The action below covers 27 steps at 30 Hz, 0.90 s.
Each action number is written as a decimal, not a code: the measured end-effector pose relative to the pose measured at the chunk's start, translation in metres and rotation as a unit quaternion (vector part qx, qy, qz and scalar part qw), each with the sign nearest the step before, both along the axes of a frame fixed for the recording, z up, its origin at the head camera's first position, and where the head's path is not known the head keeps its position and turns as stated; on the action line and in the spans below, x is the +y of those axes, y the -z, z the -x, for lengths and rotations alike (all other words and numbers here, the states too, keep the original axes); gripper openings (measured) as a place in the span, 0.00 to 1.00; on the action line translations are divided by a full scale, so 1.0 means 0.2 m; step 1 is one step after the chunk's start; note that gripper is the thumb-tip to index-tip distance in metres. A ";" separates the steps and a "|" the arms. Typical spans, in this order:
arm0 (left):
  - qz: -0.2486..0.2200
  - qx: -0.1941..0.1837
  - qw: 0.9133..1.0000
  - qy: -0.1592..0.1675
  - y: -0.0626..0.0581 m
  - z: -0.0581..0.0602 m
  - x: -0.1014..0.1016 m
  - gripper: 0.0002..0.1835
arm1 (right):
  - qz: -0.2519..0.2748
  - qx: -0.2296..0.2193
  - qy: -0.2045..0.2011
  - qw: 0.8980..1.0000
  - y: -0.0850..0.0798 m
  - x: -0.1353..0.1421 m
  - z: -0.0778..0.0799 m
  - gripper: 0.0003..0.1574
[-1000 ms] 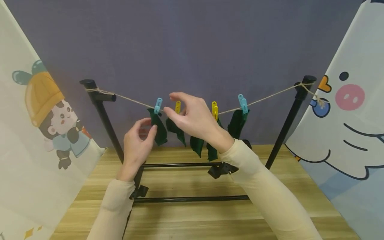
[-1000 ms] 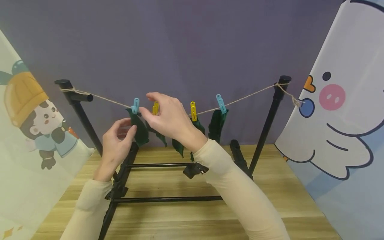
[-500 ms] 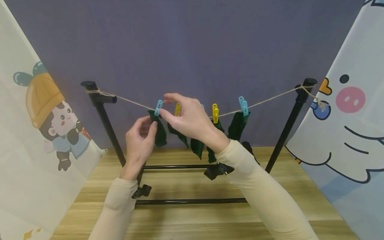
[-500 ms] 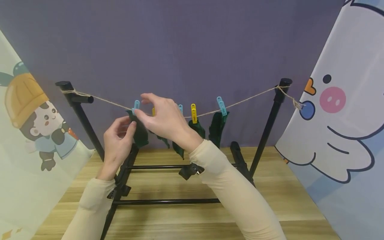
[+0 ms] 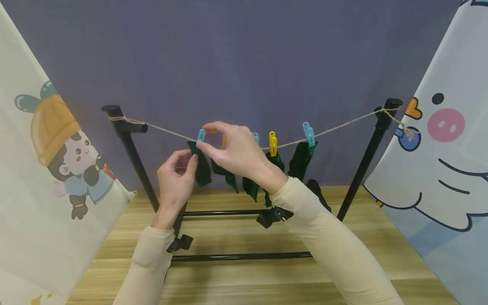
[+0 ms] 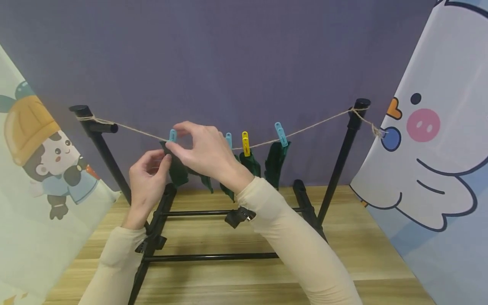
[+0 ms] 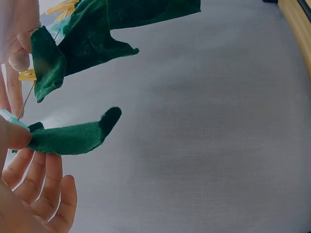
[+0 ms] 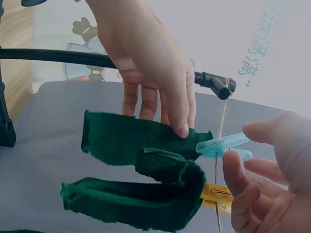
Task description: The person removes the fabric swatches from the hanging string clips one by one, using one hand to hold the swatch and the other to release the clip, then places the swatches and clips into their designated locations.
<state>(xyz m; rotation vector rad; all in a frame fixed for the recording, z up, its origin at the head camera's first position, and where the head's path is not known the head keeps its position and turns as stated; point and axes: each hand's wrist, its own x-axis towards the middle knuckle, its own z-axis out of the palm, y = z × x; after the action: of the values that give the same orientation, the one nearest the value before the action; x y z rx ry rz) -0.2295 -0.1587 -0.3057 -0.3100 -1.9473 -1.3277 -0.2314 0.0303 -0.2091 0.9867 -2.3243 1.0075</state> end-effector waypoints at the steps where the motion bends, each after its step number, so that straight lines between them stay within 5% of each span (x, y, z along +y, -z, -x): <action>1: 0.002 0.000 1.000 -0.001 0.00 0.00 0.00 0.11 | -0.001 0.003 0.003 1.000 0.00 0.00 0.00 0.27; 17: 0.000 0.015 1.000 0.003 -0.02 0.01 0.00 0.09 | 0.005 0.076 0.027 0.997 0.00 0.00 0.01 0.20; 27: 0.001 0.010 1.000 -0.002 -0.02 0.02 -0.01 0.09 | 0.028 0.083 0.026 0.996 0.01 0.00 0.00 0.17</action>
<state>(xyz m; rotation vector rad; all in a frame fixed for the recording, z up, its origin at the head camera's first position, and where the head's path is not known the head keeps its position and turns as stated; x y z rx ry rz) -0.2327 -0.1600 -0.3026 -0.3204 -1.9317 -1.3145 -0.2314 0.0300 -0.2107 0.9459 -2.1628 0.9280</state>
